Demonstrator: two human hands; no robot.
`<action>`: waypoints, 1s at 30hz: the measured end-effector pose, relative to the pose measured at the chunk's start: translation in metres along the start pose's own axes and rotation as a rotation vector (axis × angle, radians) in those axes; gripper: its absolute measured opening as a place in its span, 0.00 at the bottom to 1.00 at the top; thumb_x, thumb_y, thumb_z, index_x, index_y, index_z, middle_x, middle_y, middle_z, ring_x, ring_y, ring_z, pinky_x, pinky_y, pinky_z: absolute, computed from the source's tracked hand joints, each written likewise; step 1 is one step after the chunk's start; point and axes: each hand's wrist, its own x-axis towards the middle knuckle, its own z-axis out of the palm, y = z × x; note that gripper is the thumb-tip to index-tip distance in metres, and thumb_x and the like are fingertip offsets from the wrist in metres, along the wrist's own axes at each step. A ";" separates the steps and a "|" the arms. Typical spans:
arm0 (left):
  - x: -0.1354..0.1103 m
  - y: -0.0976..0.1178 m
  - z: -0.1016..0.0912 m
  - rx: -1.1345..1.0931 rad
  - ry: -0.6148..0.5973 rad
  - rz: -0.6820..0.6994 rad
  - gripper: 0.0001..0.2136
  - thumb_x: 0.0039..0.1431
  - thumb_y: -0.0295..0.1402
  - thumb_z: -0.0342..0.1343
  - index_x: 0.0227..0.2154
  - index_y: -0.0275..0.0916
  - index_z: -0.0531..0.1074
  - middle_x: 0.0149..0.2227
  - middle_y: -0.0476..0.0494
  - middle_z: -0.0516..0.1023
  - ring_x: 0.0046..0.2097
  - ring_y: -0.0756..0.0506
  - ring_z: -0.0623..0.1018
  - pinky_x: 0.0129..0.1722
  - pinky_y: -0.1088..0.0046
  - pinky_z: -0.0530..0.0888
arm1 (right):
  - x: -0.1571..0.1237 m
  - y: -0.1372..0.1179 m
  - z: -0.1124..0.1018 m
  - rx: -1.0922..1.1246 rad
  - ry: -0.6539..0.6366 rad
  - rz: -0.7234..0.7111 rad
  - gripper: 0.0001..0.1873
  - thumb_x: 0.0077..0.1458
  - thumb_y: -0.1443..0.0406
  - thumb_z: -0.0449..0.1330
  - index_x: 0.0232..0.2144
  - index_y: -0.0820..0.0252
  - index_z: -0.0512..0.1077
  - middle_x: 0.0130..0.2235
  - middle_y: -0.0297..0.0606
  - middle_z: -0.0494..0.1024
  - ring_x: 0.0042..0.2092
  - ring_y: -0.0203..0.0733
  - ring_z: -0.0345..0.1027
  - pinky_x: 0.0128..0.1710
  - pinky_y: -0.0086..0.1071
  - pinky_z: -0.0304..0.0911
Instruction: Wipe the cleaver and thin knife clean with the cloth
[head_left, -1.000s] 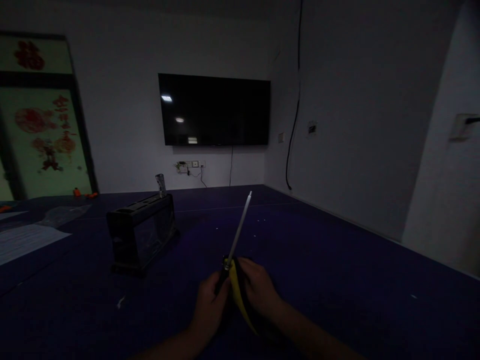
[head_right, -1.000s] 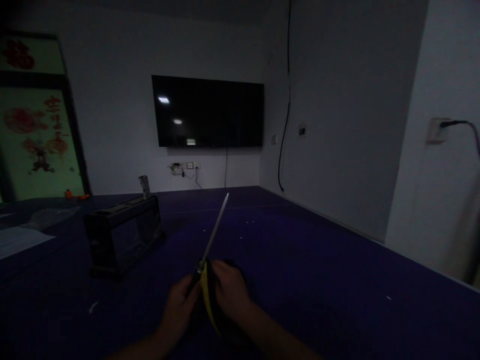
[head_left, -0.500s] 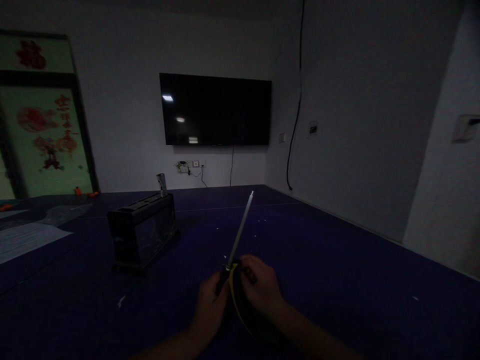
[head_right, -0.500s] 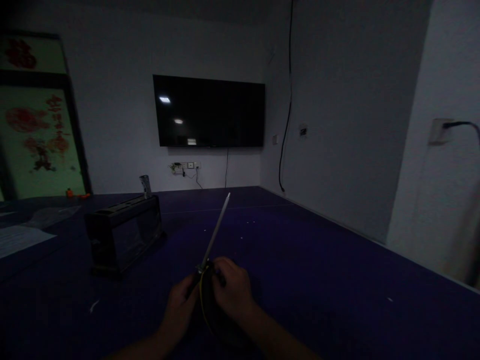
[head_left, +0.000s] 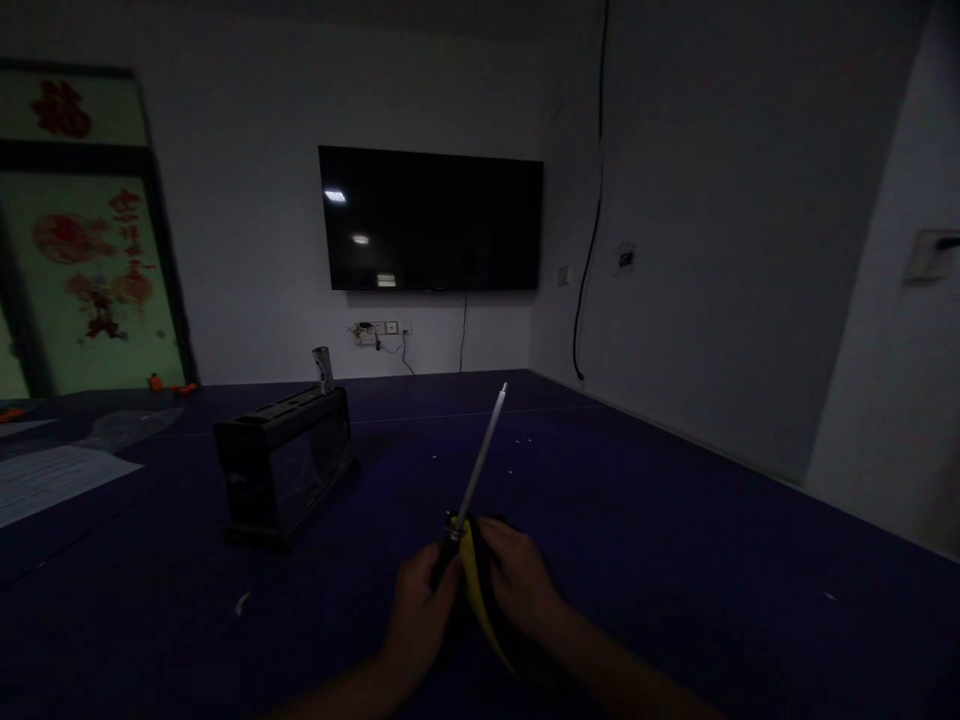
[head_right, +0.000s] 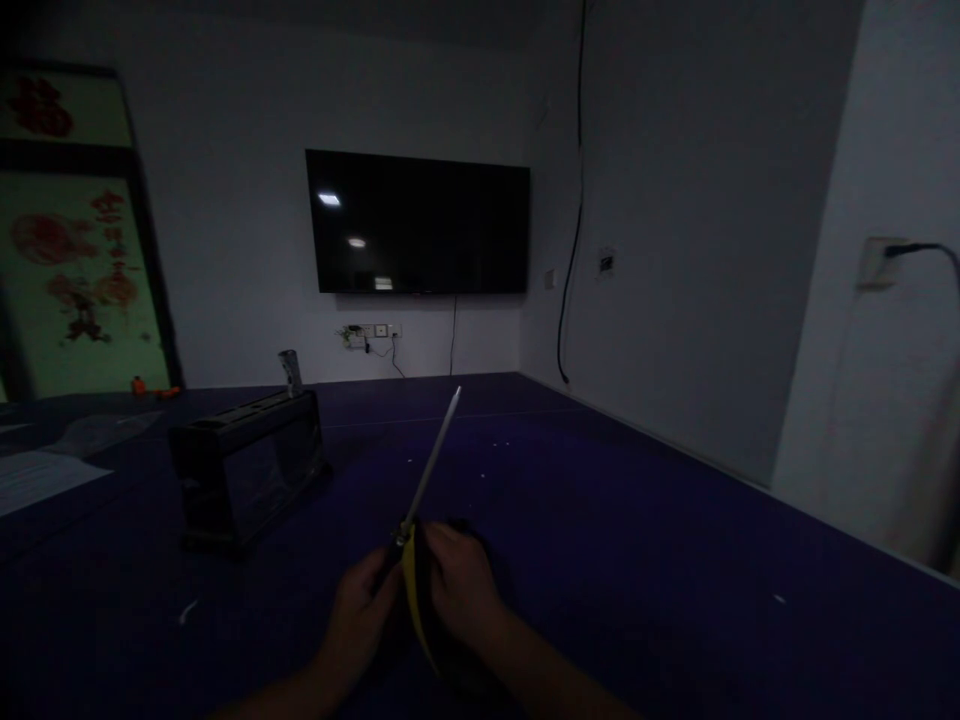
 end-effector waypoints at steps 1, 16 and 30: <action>0.000 0.001 0.000 -0.005 -0.001 -0.008 0.20 0.51 0.47 0.51 0.32 0.33 0.74 0.29 0.43 0.77 0.34 0.44 0.74 0.34 0.72 0.70 | 0.000 0.000 0.000 0.000 -0.001 0.007 0.21 0.48 0.77 0.46 0.40 0.58 0.70 0.39 0.41 0.76 0.41 0.41 0.70 0.42 0.33 0.65; -0.002 -0.003 0.000 -0.014 0.014 0.000 0.18 0.50 0.46 0.51 0.31 0.34 0.73 0.27 0.46 0.74 0.31 0.46 0.71 0.32 0.73 0.70 | -0.003 0.000 0.004 -0.136 0.302 -0.101 0.09 0.50 0.72 0.50 0.30 0.58 0.69 0.36 0.40 0.77 0.36 0.39 0.72 0.34 0.30 0.67; -0.001 -0.002 -0.002 0.017 0.024 0.000 0.18 0.51 0.45 0.51 0.34 0.35 0.74 0.32 0.43 0.77 0.35 0.44 0.75 0.36 0.70 0.71 | -0.003 0.005 0.006 -0.180 0.082 -0.057 0.16 0.49 0.75 0.46 0.35 0.58 0.69 0.34 0.40 0.76 0.35 0.40 0.71 0.35 0.30 0.66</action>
